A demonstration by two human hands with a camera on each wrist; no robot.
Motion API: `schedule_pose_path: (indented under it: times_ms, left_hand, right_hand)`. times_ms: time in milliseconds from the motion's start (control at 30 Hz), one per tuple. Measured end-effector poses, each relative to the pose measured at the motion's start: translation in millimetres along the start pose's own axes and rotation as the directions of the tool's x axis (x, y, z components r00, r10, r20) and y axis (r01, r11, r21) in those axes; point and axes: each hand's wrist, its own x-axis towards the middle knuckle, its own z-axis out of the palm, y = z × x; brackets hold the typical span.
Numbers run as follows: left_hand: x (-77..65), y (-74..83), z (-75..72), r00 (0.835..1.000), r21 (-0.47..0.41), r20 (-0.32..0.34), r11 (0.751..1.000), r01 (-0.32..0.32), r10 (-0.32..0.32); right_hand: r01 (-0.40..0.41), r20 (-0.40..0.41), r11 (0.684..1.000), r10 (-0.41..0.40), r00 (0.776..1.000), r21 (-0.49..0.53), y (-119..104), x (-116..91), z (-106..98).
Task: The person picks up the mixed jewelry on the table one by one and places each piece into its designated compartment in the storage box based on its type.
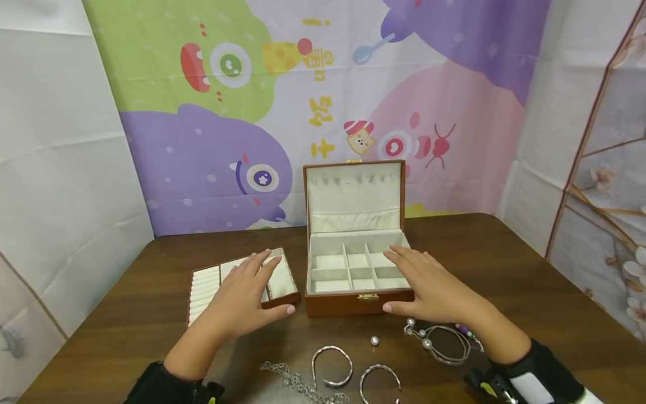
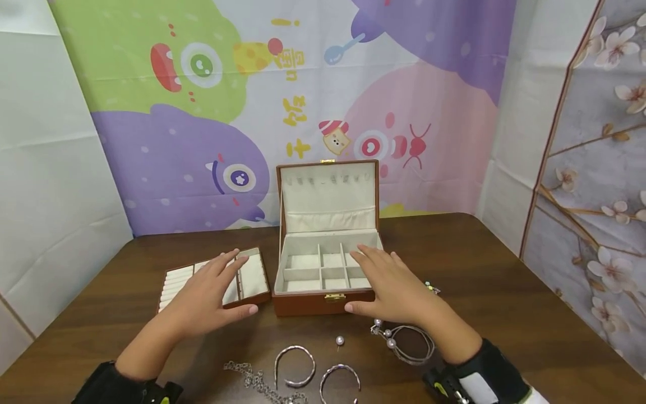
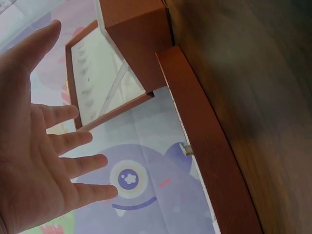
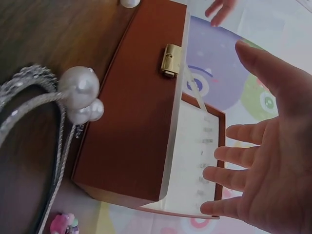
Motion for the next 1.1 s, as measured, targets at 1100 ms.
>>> schedule_pose_path:
  times_ms: [1100]
  left_hand:
    - [19.8,19.1,-5.7,0.995,-0.292,0.013,0.952,-0.09,0.098]
  right_hand:
    - [0.112,-0.007,0.991,-0.111,0.994,0.071,-32.3,24.3,0.2]
